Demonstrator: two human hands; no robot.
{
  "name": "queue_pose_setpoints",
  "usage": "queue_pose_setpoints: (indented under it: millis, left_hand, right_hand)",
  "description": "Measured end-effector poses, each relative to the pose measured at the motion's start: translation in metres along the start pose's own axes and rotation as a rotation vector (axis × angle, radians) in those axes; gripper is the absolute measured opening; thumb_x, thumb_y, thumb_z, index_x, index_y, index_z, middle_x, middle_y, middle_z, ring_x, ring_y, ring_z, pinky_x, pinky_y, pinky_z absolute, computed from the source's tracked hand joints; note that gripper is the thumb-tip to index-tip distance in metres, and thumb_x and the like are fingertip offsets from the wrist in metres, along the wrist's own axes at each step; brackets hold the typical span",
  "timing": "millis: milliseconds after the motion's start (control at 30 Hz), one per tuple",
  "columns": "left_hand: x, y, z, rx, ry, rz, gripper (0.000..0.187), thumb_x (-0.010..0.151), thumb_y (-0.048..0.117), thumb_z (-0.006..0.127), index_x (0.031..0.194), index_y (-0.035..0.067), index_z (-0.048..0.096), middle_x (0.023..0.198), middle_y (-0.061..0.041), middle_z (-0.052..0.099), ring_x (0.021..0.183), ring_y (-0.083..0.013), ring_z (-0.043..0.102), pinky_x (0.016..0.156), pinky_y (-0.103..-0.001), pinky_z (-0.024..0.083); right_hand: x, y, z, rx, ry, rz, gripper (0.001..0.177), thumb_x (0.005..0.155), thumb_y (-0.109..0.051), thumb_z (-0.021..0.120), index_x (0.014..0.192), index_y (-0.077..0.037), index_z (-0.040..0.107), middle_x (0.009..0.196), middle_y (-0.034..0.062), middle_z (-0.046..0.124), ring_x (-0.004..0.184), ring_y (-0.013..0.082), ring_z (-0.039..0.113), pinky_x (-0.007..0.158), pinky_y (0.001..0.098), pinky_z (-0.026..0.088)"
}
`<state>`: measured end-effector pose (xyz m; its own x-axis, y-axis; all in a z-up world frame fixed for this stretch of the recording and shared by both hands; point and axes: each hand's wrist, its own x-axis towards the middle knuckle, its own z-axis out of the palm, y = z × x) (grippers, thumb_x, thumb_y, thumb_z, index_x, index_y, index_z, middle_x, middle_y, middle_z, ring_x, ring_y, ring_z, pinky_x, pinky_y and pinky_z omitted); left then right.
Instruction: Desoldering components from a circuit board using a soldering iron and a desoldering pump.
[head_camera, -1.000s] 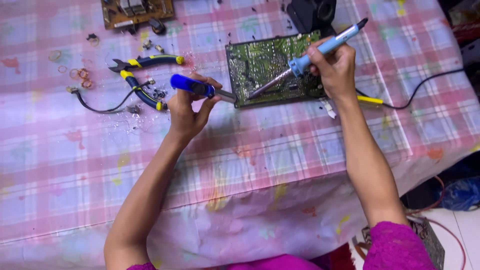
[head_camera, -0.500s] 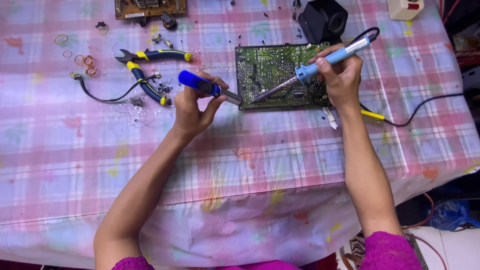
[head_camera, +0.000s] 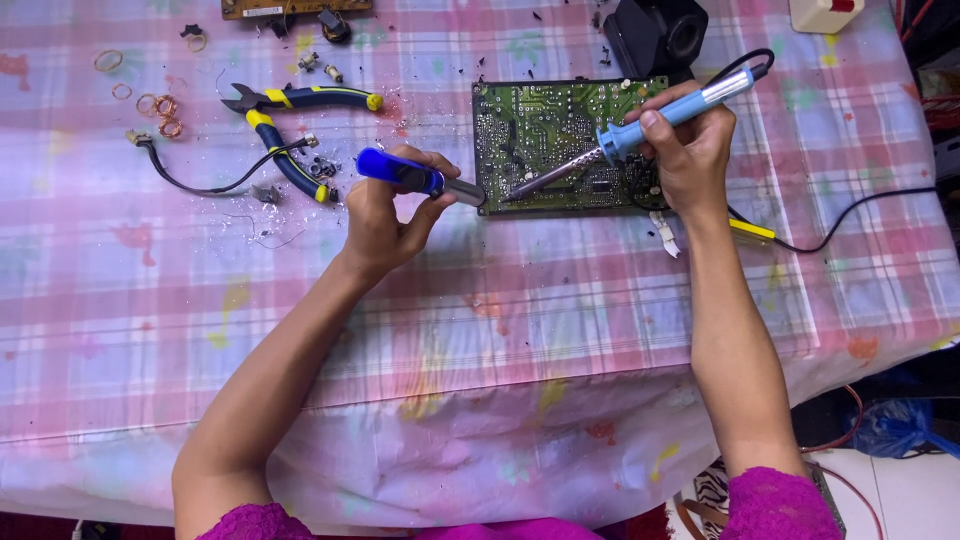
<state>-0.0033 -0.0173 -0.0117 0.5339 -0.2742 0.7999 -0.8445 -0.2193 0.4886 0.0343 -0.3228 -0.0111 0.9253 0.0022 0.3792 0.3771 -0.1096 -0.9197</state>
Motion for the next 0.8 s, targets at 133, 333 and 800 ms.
queue_pose_setpoints:
  millis: [133,333,800]
  left_hand:
    - [0.001,0.000,0.001,0.011,-0.012,0.020,0.026,0.089,0.007,0.060,0.103,-0.005,0.042,0.094,-0.016,0.060,0.080,-0.0272,0.065,0.068,-0.030,0.056]
    - [-0.001,0.002,0.004,-0.023,0.001,-0.011,0.030,0.091,0.006,0.059,0.108,-0.003,0.037,0.095,-0.017,0.060,0.083,-0.0269,0.065,0.065,-0.029,0.057]
    - [-0.005,-0.002,0.003,-0.031,0.023,-0.085,0.035,0.091,0.008,0.059,0.114,-0.001,0.035,0.095,-0.014,0.062,0.084,-0.0226,0.064,0.063,-0.027,0.055]
  right_hand:
    - [-0.002,0.002,-0.002,0.011,-0.004,-0.016,0.020,0.087,-0.022,0.062,0.091,-0.006,0.052,0.085,0.0131,0.062,0.068,0.0140,0.059,0.050,0.0190,0.044]
    - [-0.005,0.006,-0.004,0.038,-0.010,-0.032,0.020,0.090,-0.023,0.061,0.091,-0.006,0.051,0.083,0.0161,0.061,0.066,0.0158,0.058,0.049,0.0203,0.043]
    - [0.001,0.004,-0.006,0.067,-0.041,0.044,0.017,0.089,-0.021,0.062,0.089,-0.007,0.052,0.084,0.0129,0.062,0.068,0.0127,0.058,0.050,0.0173,0.043]
